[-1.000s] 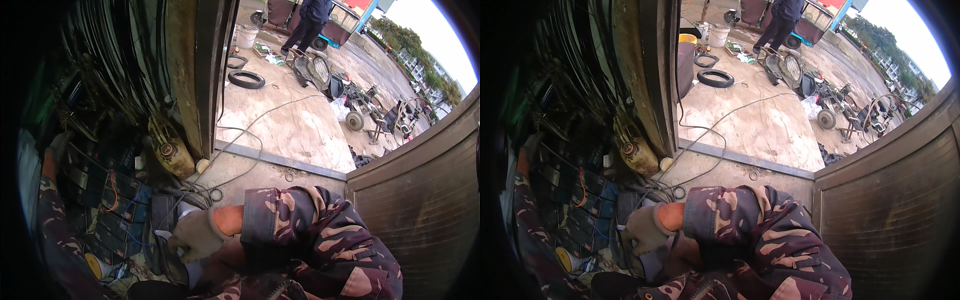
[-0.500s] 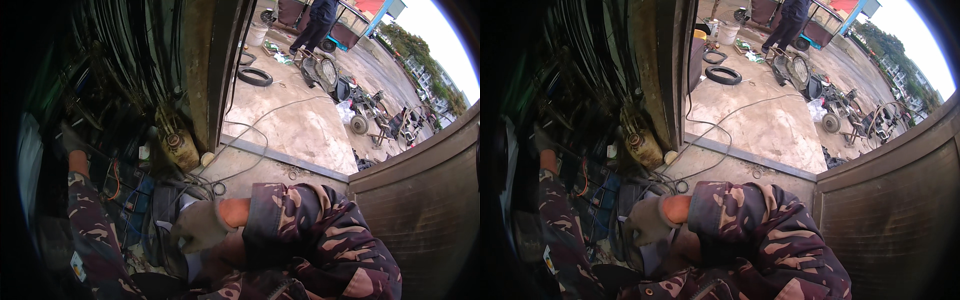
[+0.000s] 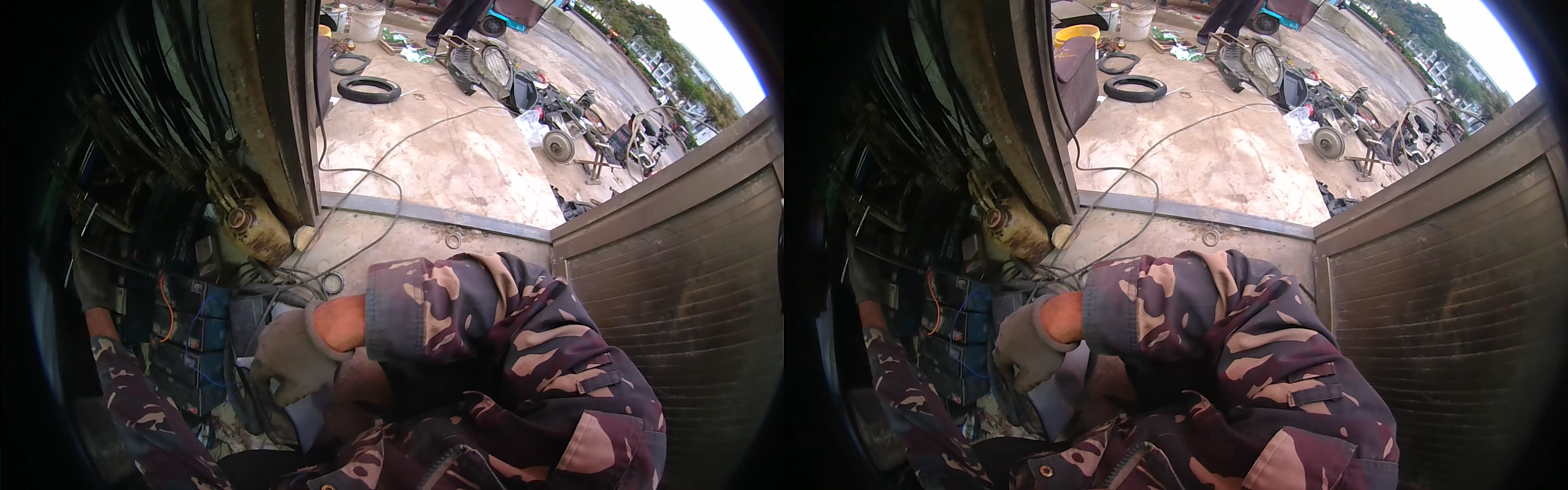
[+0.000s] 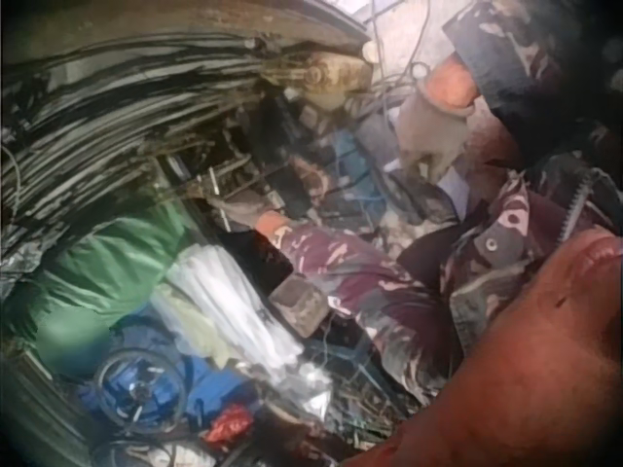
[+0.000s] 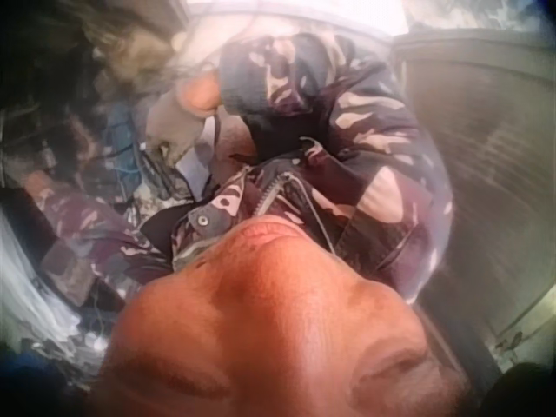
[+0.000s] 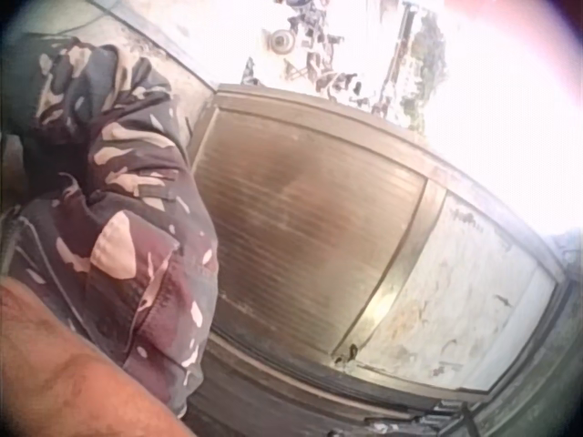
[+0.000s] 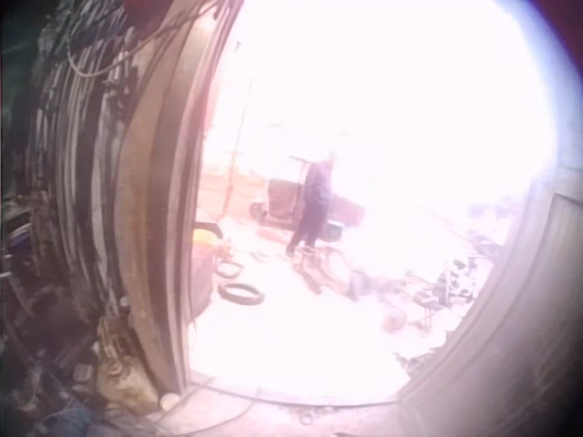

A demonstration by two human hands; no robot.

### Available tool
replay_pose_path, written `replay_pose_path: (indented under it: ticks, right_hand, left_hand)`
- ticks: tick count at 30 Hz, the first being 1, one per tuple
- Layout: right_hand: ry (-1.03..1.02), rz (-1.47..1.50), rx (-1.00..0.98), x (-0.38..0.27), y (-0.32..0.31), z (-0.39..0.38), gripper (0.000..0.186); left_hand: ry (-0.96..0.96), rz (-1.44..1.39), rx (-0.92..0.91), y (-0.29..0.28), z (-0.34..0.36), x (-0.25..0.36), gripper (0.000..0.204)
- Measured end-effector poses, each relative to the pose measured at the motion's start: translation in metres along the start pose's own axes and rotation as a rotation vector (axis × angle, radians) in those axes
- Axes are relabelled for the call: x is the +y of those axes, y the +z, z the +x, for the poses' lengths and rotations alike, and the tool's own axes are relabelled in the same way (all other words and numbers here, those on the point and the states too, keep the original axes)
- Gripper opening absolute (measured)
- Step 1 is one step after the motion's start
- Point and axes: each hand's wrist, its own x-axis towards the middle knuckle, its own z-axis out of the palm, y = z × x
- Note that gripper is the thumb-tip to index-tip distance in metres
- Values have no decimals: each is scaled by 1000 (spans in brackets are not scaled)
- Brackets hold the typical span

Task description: The person uses a T-handle wrench to loosen and tighten terminals on a row of batteries. They repeatedly adjust wires and connections while working in a cluttered space.

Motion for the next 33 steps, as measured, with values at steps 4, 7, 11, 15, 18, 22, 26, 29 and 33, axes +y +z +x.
replay_pose_path:
  ticks: [4,7,11,15,18,22,26,29,33]
  right_hand:
    - [-4,-5,9,0,1,1,43]
    - [-11,-14,23,1,1,-1,43]
    - [4,14,-17,2,0,-3,43]
    - [-18,17,40,2,2,-6,41]
    - [-17,5,35,5,4,-8,41]
    - [-12,12,1,7,5,-7,41]
    - [-6,-48,-42,0,-1,-9,50]
    - [-18,-76,-2,-5,-4,-12,42]
    - [62,28,-113,-6,-3,-18,50]
  left_hand:
    - [330,567,246,-6,13,-18,57]
    - [564,612,308,-23,36,-47,59]
    - [617,858,250,-41,65,-72,60]
    - [604,798,237,-31,54,-65,57]
    - [583,790,242,-14,37,-50,55]
    - [519,871,263,-4,32,-39,51]
    - [488,1661,335,-10,38,-19,49]
    - [850,1956,170,-10,47,3,52]
    - [794,2089,-3,2,43,29,35]
